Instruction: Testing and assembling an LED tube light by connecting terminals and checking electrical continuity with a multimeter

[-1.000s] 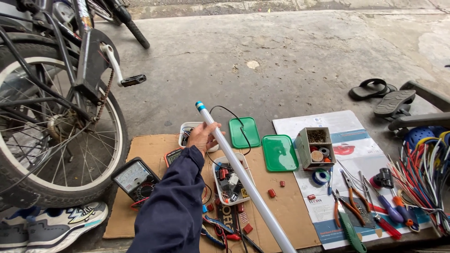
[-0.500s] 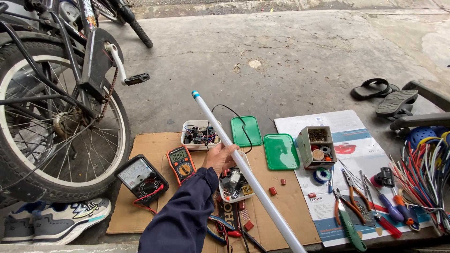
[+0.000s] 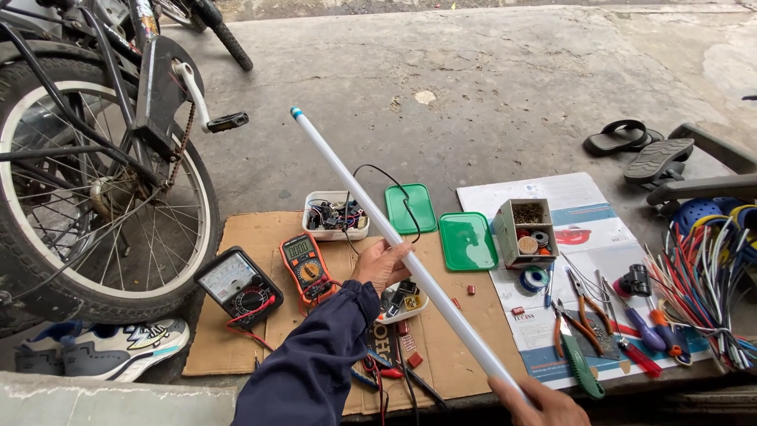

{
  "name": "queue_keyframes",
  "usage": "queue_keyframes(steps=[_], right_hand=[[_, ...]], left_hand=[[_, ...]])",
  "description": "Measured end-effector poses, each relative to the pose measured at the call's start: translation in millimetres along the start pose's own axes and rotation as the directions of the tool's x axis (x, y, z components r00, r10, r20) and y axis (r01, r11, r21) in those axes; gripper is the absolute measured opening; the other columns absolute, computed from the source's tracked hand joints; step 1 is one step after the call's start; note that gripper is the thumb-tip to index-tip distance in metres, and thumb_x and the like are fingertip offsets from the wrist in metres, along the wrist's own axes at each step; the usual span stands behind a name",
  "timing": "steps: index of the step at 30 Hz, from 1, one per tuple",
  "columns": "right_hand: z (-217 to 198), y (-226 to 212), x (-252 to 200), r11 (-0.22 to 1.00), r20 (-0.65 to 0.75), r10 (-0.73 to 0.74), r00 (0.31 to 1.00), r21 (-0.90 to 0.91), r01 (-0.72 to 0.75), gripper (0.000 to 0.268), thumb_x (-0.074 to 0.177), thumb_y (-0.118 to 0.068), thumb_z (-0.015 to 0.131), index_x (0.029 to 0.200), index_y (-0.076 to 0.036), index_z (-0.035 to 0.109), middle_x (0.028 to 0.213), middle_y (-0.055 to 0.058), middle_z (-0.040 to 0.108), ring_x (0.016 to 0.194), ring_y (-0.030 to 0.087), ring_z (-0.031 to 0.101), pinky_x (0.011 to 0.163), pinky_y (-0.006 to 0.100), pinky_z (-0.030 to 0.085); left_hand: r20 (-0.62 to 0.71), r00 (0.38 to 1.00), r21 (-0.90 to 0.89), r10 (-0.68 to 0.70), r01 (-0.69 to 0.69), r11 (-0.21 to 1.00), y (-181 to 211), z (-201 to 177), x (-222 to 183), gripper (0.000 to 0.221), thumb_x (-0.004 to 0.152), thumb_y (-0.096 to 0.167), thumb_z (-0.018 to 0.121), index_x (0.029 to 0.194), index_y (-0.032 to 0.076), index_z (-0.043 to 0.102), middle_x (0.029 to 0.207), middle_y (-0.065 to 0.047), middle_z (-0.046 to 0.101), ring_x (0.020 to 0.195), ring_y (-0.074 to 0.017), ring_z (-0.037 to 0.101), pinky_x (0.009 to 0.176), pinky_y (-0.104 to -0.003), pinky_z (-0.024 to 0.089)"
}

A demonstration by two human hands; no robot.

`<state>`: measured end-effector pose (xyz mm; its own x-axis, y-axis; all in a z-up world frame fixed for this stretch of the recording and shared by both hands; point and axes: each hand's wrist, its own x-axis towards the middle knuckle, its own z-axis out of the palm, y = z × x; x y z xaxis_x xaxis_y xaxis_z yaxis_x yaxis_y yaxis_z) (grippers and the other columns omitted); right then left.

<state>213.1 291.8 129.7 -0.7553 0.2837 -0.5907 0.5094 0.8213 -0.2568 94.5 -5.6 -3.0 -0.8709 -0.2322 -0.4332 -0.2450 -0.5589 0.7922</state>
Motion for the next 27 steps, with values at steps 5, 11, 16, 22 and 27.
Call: queue_keyframes(steps=[5, 11, 16, 22, 27], right_hand=[[-4.0, -27.3, 11.8, 0.972, 0.107, -0.231, 0.967, 0.064, 0.225, 0.054, 0.101, -0.064, 0.066, 0.099, -0.014, 0.085, 0.082, 0.008, 0.068, 0.078, 0.02, 0.063, 0.074, 0.034, 0.047], [11.8, -58.1, 40.2, 0.908, 0.037, -0.409, 0.912, 0.12, 0.402, 0.056, 0.101, -0.065, 0.065, 0.078, -0.014, 0.064, 0.073, 0.003, 0.063, 0.063, 0.016, 0.055, 0.059, 0.033, 0.045], [6.5, -84.7, 39.5, 0.864, 0.008, -0.48, 0.877, 0.18, 0.471, 0.055, 0.102, -0.057, 0.066, 0.074, -0.011, 0.059, 0.07, 0.003, 0.062, 0.058, 0.015, 0.056, 0.055, 0.033, 0.048], [2.1, -97.4, 43.2, 0.859, -0.025, -0.492, 0.87, 0.148, 0.49, 0.055, 0.098, -0.063, 0.06, 0.077, -0.014, 0.075, 0.074, 0.0, 0.075, 0.061, 0.017, 0.069, 0.063, 0.035, 0.056], [17.1, -67.6, 49.9, 0.474, -0.501, -0.819, 0.28, -0.314, 0.823, 0.067, 0.101, -0.044, 0.072, 0.148, 0.002, 0.06, 0.137, 0.024, 0.07, 0.12, 0.044, 0.068, 0.101, 0.055, 0.053]], left_hand=[[0.033, 0.999, 0.038, 0.005, -0.006, 0.999, -1.2, 15.6, -15.2, 0.048, 0.093, 0.023, 0.083, 0.133, 0.003, 0.066, 0.118, -0.014, 0.078, 0.097, -0.0266, 0.077, 0.09, -0.042, 0.07], [0.047, 0.999, 0.063, -0.006, 0.003, 0.998, -4.4, 34.1, -31.3, 0.053, 0.093, 0.024, 0.083, 0.138, 0.002, 0.065, 0.125, -0.014, 0.075, 0.107, -0.0302, 0.078, 0.097, -0.045, 0.069], [0.046, 0.996, 0.072, -0.071, 0.068, 0.995, -2.6, 56.8, -55.6, 0.061, 0.088, 0.022, 0.086, 0.14, -0.002, 0.065, 0.133, -0.021, 0.078, 0.112, -0.0366, 0.079, 0.098, -0.048, 0.069], [0.069, 0.995, 0.064, -0.066, 0.061, 0.996, -8.1, 63.5, -36.6, 0.049, 0.096, 0.014, 0.081, 0.139, -0.001, 0.063, 0.141, -0.017, 0.074, 0.115, -0.036, 0.077, 0.088, -0.049, 0.072], [0.039, 0.998, -0.026, 0.039, -0.038, 0.999, -25.1, 58.8, 5.5, 0.028, 0.093, 0.009, 0.085, 0.114, 0.002, 0.067, 0.109, -0.014, 0.075, 0.099, -0.0322, 0.079, 0.087, -0.054, 0.071]])
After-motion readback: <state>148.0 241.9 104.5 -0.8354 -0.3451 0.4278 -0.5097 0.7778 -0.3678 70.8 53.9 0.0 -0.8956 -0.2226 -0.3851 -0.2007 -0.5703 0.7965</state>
